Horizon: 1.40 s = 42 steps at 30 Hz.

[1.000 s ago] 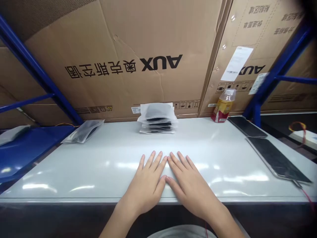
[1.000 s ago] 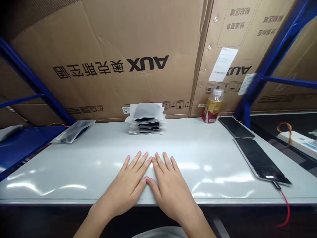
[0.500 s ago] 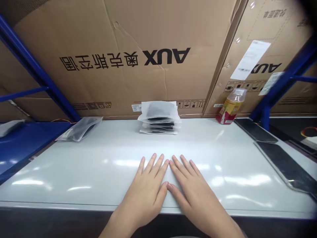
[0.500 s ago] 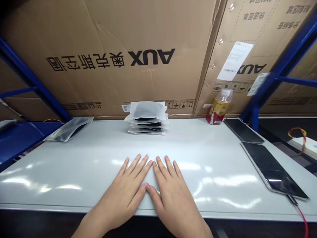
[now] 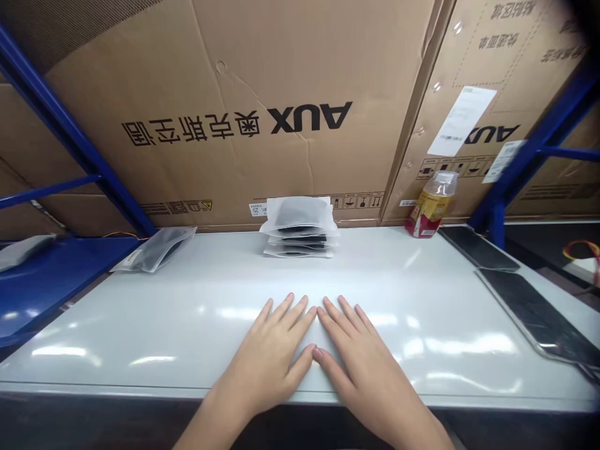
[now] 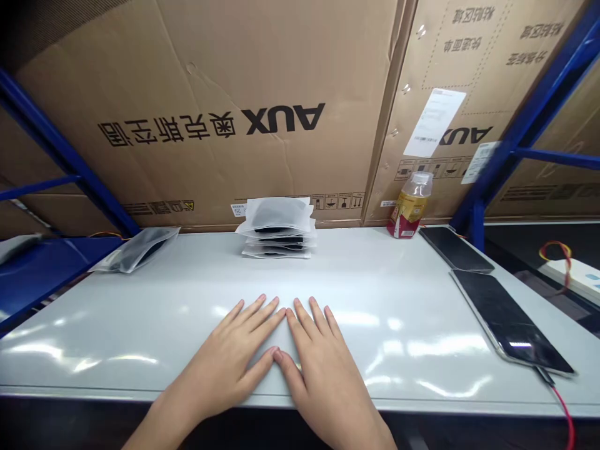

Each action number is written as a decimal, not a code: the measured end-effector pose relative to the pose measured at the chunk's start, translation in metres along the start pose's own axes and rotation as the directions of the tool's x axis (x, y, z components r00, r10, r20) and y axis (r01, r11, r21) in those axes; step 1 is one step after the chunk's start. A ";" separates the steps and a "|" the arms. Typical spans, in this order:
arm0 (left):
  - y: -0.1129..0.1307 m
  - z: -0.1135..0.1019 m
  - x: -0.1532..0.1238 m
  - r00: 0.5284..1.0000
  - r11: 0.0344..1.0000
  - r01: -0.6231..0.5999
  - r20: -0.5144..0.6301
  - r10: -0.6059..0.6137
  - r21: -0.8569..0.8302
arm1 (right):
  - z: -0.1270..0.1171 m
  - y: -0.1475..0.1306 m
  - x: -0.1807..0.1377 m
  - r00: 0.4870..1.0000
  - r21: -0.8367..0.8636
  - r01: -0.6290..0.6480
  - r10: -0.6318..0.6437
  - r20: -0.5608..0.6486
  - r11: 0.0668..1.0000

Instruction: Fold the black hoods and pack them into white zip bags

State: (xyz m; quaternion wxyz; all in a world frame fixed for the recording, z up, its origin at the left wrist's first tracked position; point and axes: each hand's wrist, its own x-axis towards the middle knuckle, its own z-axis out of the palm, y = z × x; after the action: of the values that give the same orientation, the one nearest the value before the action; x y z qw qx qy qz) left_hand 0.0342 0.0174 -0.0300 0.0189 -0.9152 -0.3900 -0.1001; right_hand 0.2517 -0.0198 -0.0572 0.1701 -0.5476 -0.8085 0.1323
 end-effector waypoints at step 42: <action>0.006 -0.011 -0.005 0.975 0.975 0.201 0.122 -0.188 -0.099 | -0.036 -0.022 0.038 0.964 0.041 -0.266 0.267 -0.012 0.963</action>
State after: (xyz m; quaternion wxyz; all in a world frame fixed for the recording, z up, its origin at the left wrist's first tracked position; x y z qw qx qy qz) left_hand 0.0327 0.0085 -0.0196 -0.0636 -0.8763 -0.4721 -0.0717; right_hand 0.2352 0.0086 -0.0103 0.1684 -0.6490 -0.7233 0.1652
